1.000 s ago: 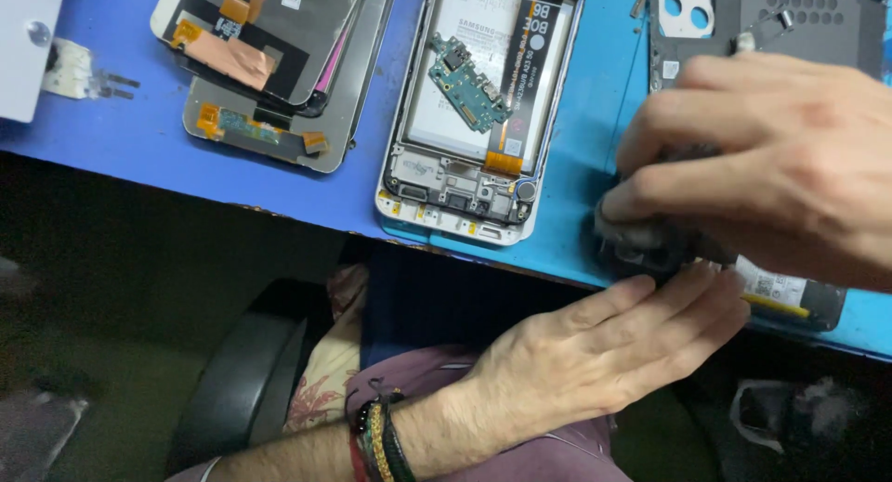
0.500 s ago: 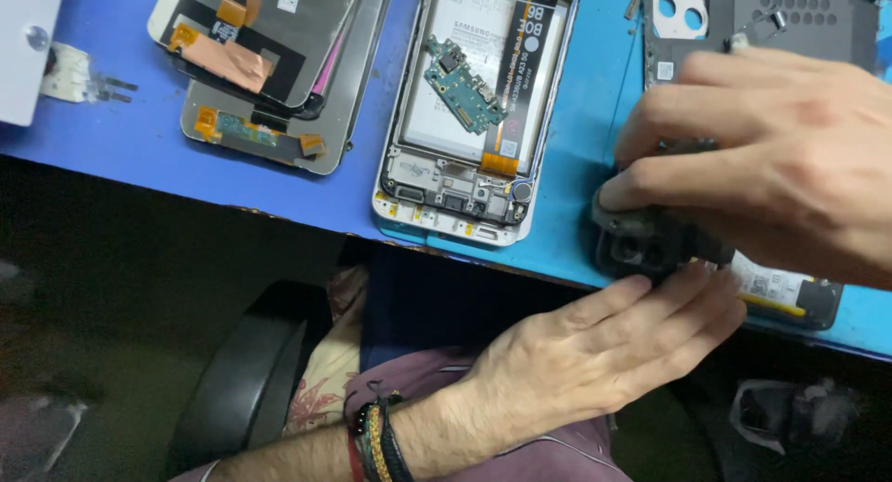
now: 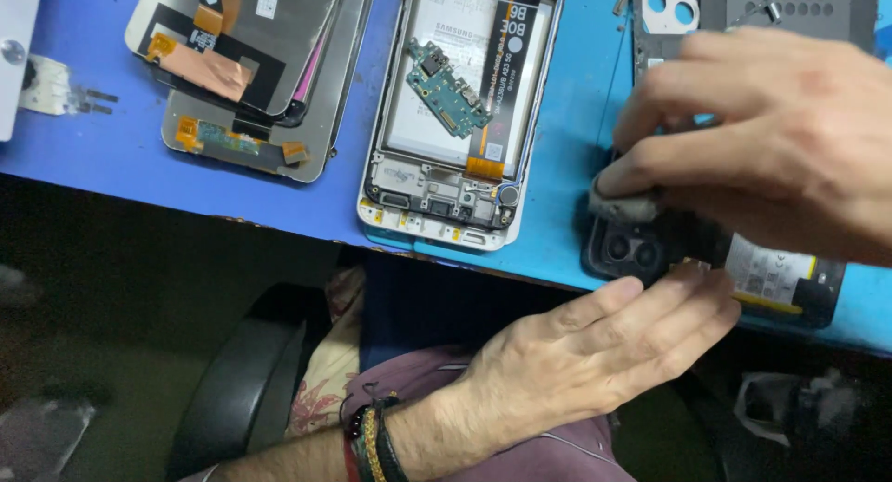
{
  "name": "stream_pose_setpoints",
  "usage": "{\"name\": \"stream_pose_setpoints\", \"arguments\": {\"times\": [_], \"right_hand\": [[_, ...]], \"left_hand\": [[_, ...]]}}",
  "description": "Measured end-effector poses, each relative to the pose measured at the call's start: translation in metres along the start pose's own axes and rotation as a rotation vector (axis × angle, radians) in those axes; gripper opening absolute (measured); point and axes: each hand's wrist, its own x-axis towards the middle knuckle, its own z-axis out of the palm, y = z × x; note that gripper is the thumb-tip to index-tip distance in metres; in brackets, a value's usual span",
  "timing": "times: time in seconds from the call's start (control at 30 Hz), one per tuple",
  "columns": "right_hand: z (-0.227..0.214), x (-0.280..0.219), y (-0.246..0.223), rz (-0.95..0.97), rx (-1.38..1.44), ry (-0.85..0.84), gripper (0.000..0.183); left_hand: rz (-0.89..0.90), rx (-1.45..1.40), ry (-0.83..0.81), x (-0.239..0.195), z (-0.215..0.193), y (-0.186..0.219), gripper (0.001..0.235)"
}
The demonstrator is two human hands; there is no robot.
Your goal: The person cleans the internal components and chassis of a disassembled mobile phone using a cloth and liquid solvent.
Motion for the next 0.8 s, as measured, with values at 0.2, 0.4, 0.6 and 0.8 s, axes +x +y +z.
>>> {"name": "stream_pose_setpoints", "arguments": {"times": [0.2,0.4,0.6,0.8], "right_hand": [[-0.002,0.004,-0.001,-0.027,-0.001,-0.007,0.041],[-0.003,0.007,-0.007,-0.023,-0.028,0.039,0.037],[0.019,-0.042,0.022,0.264,-0.032,0.109,0.033],[0.037,-0.081,0.011,0.679,0.337,0.274,0.020]], "left_hand": [[-0.002,-0.003,-0.010,0.001,0.001,0.000,0.046],[0.009,0.012,-0.011,-0.002,0.003,0.001,0.048],[0.013,0.060,0.010,-0.004,0.002,0.000,0.044],[0.016,0.066,0.008,-0.004,0.007,0.002,0.044]]}}
